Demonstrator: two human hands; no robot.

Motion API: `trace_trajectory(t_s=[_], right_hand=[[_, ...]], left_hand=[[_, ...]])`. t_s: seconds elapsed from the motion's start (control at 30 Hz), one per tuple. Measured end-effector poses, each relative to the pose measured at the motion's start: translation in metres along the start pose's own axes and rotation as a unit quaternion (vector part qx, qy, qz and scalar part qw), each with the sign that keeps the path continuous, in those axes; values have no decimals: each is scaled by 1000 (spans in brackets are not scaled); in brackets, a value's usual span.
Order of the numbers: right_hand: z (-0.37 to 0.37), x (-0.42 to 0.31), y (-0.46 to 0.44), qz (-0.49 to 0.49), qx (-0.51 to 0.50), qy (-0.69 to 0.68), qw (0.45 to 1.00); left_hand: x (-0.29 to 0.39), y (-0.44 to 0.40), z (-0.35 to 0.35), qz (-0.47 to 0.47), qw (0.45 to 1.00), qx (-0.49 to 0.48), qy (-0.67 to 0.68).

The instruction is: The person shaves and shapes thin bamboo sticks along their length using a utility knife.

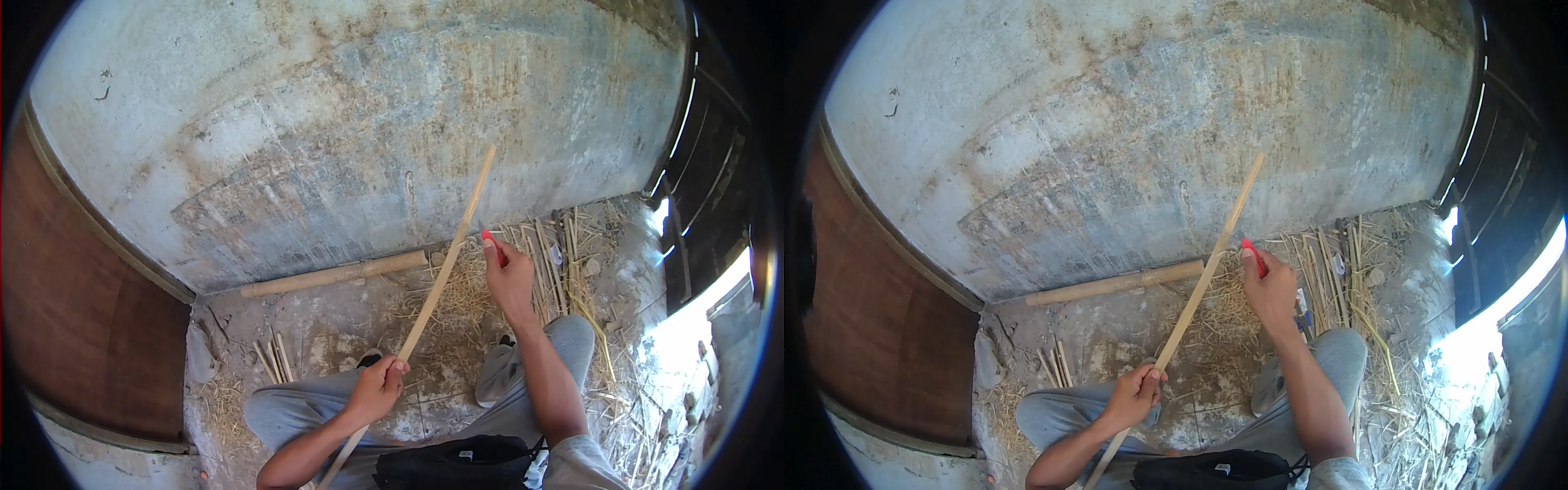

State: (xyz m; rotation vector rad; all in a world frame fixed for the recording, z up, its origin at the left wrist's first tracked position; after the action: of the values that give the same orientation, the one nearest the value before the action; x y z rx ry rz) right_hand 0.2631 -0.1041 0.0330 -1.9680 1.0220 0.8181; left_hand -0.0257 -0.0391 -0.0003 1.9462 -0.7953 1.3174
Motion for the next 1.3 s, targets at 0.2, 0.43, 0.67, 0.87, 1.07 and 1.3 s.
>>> trace_trajectory(t_s=[0.2,0.43,0.67,0.87,1.07,1.3], right_hand=[[8,-16,23,-82,-87,-40,992],[20,-29,58,-246,-196,-7,949],[30,-34,87,-282,-244,7,928],[29,-32,89,-310,-220,8,925],[29,-36,92,-315,-206,11,926],[35,-34,94,-322,-178,19,930]], left_hand=[[-1,-9,-2,-10,999,-3,46],[9,-16,-13,-87,990,7,113],[7,-25,-11,-137,968,18,209],[-11,-22,-2,10,996,61,63],[1,-17,-7,-17,996,66,58],[2,-14,-6,-27,994,77,73]])
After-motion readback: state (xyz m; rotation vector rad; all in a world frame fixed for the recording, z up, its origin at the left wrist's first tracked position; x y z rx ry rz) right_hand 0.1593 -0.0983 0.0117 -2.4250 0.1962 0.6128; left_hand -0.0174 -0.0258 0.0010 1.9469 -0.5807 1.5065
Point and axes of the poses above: each hand's wrist, its own y-axis away from the middle knuckle, its own z-axis out of the palm, x = y × z, the point moved 2 cm from there along -y, towards the middle knuckle, and after that the axes turned 5 degrees about y, right-handed, at the moved point
